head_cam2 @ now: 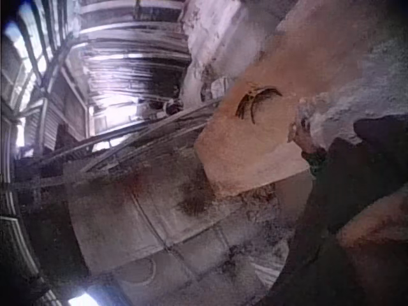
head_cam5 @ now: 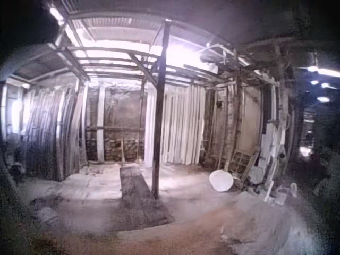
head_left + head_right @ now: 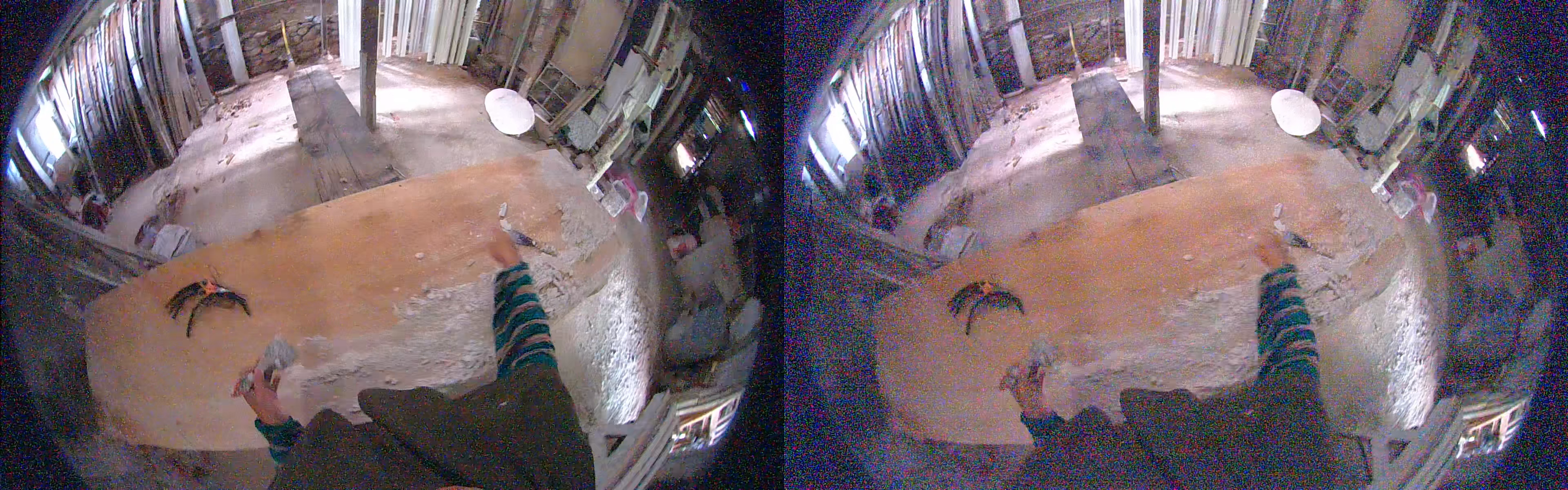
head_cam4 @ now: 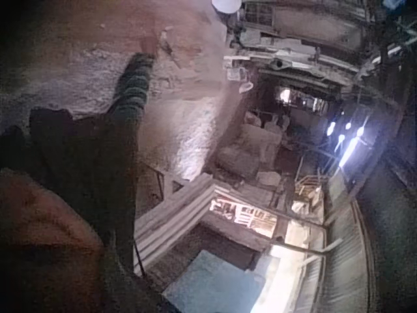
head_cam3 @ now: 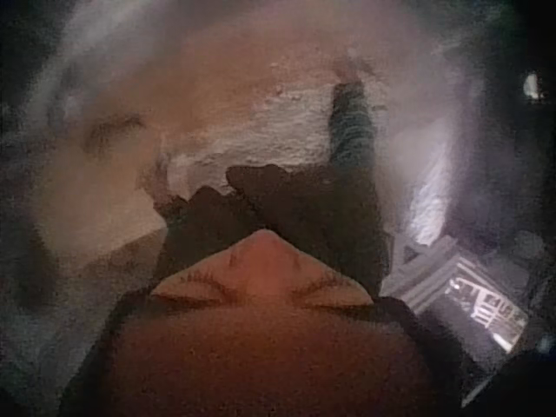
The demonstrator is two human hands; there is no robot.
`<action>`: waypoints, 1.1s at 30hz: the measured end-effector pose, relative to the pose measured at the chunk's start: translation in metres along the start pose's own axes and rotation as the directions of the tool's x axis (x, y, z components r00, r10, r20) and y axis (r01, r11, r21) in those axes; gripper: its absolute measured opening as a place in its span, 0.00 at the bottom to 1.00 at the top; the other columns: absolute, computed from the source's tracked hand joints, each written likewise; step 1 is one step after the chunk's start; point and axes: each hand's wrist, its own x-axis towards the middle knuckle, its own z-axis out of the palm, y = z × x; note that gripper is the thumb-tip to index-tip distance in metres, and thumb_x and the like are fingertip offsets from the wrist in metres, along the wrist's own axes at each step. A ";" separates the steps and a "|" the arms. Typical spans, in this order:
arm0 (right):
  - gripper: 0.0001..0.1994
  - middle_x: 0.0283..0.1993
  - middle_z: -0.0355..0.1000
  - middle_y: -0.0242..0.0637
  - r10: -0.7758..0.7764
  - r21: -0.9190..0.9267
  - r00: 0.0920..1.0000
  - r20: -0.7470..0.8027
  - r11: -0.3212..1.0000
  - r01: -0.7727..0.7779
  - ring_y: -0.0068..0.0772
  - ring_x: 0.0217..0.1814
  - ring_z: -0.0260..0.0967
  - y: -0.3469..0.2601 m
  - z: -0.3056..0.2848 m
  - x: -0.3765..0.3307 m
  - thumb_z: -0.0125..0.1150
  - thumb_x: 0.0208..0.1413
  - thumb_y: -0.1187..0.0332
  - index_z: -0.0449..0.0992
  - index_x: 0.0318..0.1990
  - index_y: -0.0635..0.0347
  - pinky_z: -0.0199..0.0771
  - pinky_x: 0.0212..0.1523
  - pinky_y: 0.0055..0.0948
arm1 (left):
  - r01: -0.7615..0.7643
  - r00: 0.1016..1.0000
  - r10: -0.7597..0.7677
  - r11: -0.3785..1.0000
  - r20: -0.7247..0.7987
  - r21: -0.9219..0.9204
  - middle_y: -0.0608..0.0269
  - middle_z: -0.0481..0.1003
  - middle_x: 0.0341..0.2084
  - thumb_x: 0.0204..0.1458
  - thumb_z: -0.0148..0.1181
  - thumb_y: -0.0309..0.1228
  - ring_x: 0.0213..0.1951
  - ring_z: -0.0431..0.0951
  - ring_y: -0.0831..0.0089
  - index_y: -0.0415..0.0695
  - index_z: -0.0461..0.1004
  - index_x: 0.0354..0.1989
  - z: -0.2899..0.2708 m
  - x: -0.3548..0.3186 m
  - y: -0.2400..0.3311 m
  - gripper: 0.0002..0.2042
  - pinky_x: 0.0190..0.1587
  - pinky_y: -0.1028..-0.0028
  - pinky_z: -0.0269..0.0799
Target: The person scrapes a large wooden board with a metal scraper, removing a white residue. They repeatedly wipe the scraper with a cloth and continue scraping across the board's surface.
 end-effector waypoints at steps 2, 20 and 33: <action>0.22 0.55 0.67 0.48 0.076 -0.293 0.996 0.056 0.954 -0.056 0.49 0.59 0.63 0.035 -0.042 -0.003 0.55 0.51 0.64 0.68 0.56 0.54 0.63 0.58 0.46 | 0.017 0.999 -0.020 0.997 -0.041 -0.077 0.58 0.75 0.43 0.54 0.58 0.32 0.40 0.77 0.68 0.49 0.67 0.42 0.041 -0.034 0.031 0.09 0.35 0.71 0.76; 0.15 0.51 0.68 0.39 -0.324 -0.247 0.878 -0.353 0.937 0.246 0.46 0.52 0.66 0.078 -0.035 -0.042 0.47 0.62 0.59 0.68 0.52 0.55 0.60 0.54 0.55 | -0.423 0.898 0.441 0.862 -0.001 0.279 0.63 0.75 0.32 0.56 0.56 0.28 0.33 0.74 0.73 0.46 0.70 0.40 0.026 -0.080 0.032 0.06 0.35 0.72 0.70; 0.16 0.41 0.69 0.44 -0.125 0.535 0.969 0.215 0.845 -0.009 0.43 0.42 0.69 -0.257 0.005 -0.397 0.49 0.61 0.62 0.68 0.51 0.59 0.68 0.46 0.36 | -0.557 0.829 0.291 0.499 0.477 0.664 0.48 0.73 0.43 0.57 0.49 0.41 0.42 0.75 0.53 0.44 0.70 0.43 -0.056 -0.020 0.012 0.14 0.41 0.58 0.72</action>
